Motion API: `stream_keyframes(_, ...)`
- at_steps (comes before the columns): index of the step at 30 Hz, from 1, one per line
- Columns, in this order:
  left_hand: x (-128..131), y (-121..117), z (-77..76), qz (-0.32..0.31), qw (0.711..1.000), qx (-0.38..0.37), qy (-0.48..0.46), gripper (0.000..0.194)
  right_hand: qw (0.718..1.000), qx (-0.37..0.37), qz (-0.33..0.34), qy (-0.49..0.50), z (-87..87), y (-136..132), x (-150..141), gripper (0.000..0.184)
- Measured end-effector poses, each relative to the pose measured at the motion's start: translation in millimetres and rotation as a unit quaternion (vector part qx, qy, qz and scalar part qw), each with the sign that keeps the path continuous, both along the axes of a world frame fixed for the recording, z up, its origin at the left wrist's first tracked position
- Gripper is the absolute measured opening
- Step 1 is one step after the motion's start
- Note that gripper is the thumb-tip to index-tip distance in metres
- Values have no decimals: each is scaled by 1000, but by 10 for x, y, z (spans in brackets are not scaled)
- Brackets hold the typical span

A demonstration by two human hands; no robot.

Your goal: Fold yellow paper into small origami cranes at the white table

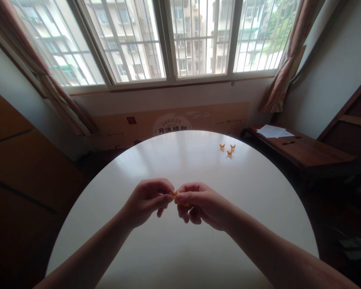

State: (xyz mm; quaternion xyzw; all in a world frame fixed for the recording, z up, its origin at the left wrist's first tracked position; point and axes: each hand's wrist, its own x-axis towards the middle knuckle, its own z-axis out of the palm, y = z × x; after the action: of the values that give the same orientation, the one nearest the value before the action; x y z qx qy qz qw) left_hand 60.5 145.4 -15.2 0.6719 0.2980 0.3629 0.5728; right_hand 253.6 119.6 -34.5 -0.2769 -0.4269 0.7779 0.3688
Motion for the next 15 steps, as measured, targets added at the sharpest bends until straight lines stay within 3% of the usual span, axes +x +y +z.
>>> stream_keyframes(8, -5, -2, 10, -25, 999, -14, -21, 27, 995, -43, 43, 77, -65, 1, -38, 19)
stream_keyframes(15, -28, -26, 17, -38, 999, 8, 3, 17, 998, -26, 35, 48, -62, 4, -37, 20)
